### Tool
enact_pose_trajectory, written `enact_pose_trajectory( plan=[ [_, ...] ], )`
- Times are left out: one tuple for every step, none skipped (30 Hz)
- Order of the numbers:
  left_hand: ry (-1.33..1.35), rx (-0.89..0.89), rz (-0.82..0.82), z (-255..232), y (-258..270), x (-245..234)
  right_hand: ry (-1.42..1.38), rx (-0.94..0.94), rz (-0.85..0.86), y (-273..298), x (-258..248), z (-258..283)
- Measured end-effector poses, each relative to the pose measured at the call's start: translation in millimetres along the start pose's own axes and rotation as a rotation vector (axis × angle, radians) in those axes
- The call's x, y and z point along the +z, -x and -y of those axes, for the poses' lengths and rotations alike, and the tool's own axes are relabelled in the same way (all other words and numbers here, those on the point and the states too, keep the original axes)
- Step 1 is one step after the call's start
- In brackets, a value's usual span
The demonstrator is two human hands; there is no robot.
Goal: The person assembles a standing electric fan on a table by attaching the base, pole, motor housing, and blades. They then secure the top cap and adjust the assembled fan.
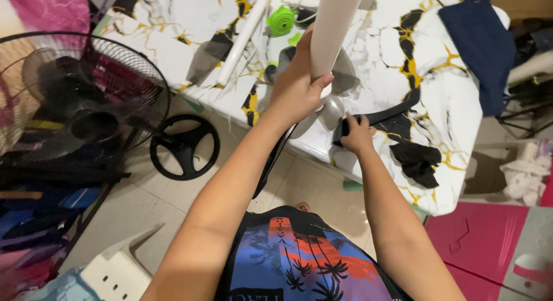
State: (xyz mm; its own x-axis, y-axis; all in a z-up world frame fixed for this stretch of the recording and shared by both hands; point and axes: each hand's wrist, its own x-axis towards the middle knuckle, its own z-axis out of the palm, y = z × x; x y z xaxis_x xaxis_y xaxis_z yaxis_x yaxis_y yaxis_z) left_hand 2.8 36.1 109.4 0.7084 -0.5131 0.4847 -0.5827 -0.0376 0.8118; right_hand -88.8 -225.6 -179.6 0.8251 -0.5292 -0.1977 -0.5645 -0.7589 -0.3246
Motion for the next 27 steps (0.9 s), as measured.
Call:
enact_pose_trajectory(
  plan=[
    [-0.01,0.0,0.007,2.5,0.4,-4.5,0.004,-0.007,0.041,0.7,-1.1,7.9],
    [-0.019,0.004,0.016,4.8,0.4,-9.1,0.007,-0.01,0.078,2.5,-4.8,14.9],
    [-0.028,0.008,0.026,6.9,0.4,-13.0,0.011,-0.014,0.116,3.5,-9.9,22.0],
    [0.001,0.072,0.027,9.0,0.2,-17.3,0.073,-0.022,0.168,5.6,-14.8,29.0],
    [0.031,0.137,0.03,11.0,0.4,-21.2,0.135,-0.03,0.22,6.9,-20.7,33.6],
    [0.063,0.204,0.035,13.0,0.9,-23.4,0.197,-0.034,0.269,9.4,-25.2,36.0],
    [0.096,0.146,0.056,14.9,1.9,-26.5,0.227,-0.049,0.271,12.6,-27.1,38.5],
    [0.129,0.092,0.078,16.6,1.8,-30.2,0.256,-0.063,0.27,13.6,-29.1,41.4],
    [0.162,0.037,0.1,17.7,1.4,-33.3,0.285,-0.078,0.269,15.9,-29.4,43.7],
    [0.136,0.042,0.077,18.1,0.6,-35.7,0.31,-0.112,0.201,16.5,-30.2,44.9],
    [0.109,0.047,0.055,18.3,-0.1,-37.6,0.335,-0.145,0.133,18.0,-29.3,45.7],
    [0.086,0.053,0.033,19.0,-0.4,-38.8,0.361,-0.175,0.064,19.5,-28.7,44.8],
    [0.083,0.033,0.005,20.3,-1.1,-41.4,0.46,-0.241,0.029,17.8,-30.2,44.0],
    [0.082,0.013,-0.02,21.5,-2.2,-43.6,0.56,-0.302,-0.007,17.8,-31.8,41.9],
    [0.081,-0.006,-0.046,22.8,-2.6,-45.7,0.661,-0.362,-0.045,16.5,-35.0,39.5],
    [0.095,0.004,-0.058,24.7,-2.6,-48.5,0.711,-0.375,-0.014,15.2,-38.3,37.9],
    [0.109,0.014,-0.07,26.7,-2.2,-51.3,0.761,-0.388,0.018,13.5,-43.3,36.4],
    [0.123,0.024,-0.083,28.6,-0.5,-54.9,0.81,-0.4,0.051,12.4,-48.4,36.6],
    [0.167,-0.003,-0.069,30.8,0.2,-58.9,0.757,-0.435,0.001,14.7,-53.8,35.9],
    [0.21,-0.032,-0.055,33.5,0.0,-62.8,0.703,-0.47,-0.048,14.8,-62.6,36.0],
    [0.253,-0.06,-0.04,36.2,-0.4,-66.6,0.649,-0.505,-0.097,14.8,-70.2,40.3],
    [0.265,-0.04,-0.042,38.2,0.4,-70.7,0.59,-0.473,-0.112,18.0,-76.3,46.4],
    [0.277,-0.02,-0.044,40.1,0.8,-74.5,0.532,-0.441,-0.127,20.6,-85.5,53.3],
    [0.291,-0.003,-0.041,42.5,1.7,-78.8,0.471,-0.405,-0.138,25.2,-93.0,63.0],
    [0.295,0.021,-0.056,44.7,1.8,-83.0,0.321,-0.427,-0.221,28.6,-101.2,75.6],
    [0.301,0.049,-0.068,46.0,1.1,-85.4,0.17,-0.444,-0.307,31.6,-111.6,88.0],
    [0.307,0.077,-0.081,47.1,0.8,-88.1,0.017,-0.457,-0.392,36.5,-121.8,100.3]
  ],
)
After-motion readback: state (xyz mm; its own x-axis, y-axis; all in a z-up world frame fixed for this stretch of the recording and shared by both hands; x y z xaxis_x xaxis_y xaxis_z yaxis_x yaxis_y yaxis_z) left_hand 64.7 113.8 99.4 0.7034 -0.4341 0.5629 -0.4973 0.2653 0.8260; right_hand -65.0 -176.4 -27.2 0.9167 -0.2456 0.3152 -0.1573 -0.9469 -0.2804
